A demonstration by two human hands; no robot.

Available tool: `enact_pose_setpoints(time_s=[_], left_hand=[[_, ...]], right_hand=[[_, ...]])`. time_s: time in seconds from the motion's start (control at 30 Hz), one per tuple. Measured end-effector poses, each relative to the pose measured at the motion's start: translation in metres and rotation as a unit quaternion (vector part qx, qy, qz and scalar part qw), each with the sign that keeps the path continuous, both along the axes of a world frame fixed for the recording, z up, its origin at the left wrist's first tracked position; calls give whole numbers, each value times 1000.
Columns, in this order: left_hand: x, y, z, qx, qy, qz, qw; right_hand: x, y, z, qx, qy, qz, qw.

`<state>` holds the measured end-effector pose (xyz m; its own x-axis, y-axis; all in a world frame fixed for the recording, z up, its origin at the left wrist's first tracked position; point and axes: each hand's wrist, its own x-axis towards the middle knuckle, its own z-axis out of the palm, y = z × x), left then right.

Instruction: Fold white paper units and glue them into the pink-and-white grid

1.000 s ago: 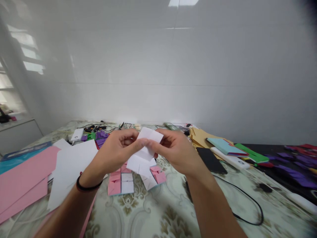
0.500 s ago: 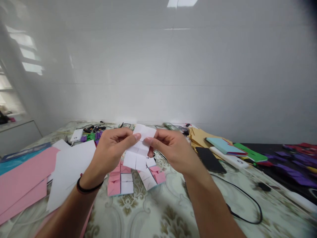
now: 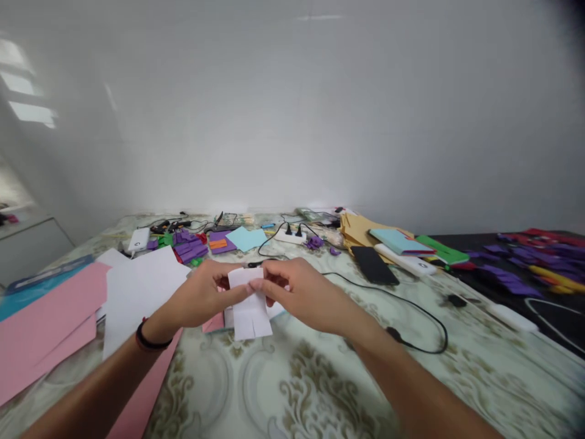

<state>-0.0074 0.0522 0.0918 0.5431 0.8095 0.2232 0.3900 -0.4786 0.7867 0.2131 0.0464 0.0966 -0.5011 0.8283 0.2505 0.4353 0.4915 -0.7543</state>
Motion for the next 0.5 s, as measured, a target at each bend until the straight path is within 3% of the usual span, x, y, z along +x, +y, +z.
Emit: enact_pose_setpoints(time_s=[0.1,0.23,0.37,0.5], left_hand=[[-1,-5,-28,0,16,23,1000],[3,-18,-63,-68,9,16,998],[7,-39,-89,-127,-19,34,991],[9,-50,-104,-179,-48,46,982]], right_hand=[[1,-8,-35,-71,41,-11,997],[5,-20,-73,-120,73,-17,990],[2,-33,-94,-150,98,-25,984],[-1,-40,-104,-141,132,-42,980]])
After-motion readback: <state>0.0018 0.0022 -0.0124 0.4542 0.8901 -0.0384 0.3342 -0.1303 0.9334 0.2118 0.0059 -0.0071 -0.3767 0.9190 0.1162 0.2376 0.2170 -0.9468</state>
